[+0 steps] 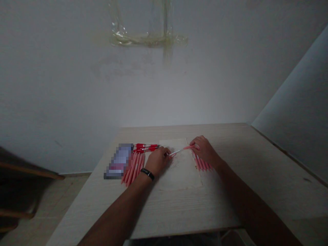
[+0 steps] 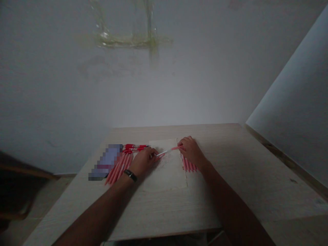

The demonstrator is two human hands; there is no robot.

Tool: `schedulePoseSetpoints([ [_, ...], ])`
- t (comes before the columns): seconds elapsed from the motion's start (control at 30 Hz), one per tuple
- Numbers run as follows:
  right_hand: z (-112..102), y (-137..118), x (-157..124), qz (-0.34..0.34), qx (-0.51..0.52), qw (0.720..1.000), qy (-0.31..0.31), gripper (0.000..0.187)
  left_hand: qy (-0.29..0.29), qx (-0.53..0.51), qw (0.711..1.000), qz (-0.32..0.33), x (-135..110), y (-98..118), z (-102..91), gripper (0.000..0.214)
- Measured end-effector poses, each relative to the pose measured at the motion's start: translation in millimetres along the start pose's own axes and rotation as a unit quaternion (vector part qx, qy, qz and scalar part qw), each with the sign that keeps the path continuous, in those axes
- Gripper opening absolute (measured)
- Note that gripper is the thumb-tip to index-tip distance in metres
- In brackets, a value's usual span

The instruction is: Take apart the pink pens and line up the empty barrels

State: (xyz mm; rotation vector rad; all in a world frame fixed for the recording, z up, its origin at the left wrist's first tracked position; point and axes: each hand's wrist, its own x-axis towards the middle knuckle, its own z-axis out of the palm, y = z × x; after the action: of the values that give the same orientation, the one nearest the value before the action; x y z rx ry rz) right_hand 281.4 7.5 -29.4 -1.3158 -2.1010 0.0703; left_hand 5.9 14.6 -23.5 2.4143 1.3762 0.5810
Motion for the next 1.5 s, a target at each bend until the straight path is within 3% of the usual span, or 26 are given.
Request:
schedulePoseSetpoints([
  [0.43, 1.7, -12.1, 1.9, -0.013, 0.024, 0.999, -0.039, 0.004, -0.022, 0.004, 1.000, 0.001, 0.7, 6.0, -1.8, 0.018],
  [0.6, 10.1, -26.1, -1.1, -0.036, 0.039, 0.995, -0.087, 0.003, -0.027, -0.031, 0.998, 0.050, -0.2, 14.9, -5.6, 0.023],
  [0.87, 11.4, -31.9, -2.6, -0.051, 0.039, 0.993, -0.102, 0.011, 0.022, -0.108, 0.991, 0.076, -0.1, 19.2, -6.7, 0.024],
  [1.03, 13.9, -32.6, -4.4, -0.015, 0.049, 0.995, -0.086, 0.011, 0.048, -0.135, 0.987, 0.079, -1.4, 19.6, -5.8, 0.028],
  [1.2, 18.8, -30.0, -5.9, 0.012, 0.053, 0.996, -0.074, 0.010, 0.047, -0.132, 0.988, 0.070, -0.8, 17.9, -2.1, 0.042],
  [1.5, 17.7, -22.9, -4.5, 0.031, 0.043, 0.997, -0.064, 0.009, 0.020, -0.022, 1.000, -0.004, 0.7, -0.6, 10.7, 0.020],
])
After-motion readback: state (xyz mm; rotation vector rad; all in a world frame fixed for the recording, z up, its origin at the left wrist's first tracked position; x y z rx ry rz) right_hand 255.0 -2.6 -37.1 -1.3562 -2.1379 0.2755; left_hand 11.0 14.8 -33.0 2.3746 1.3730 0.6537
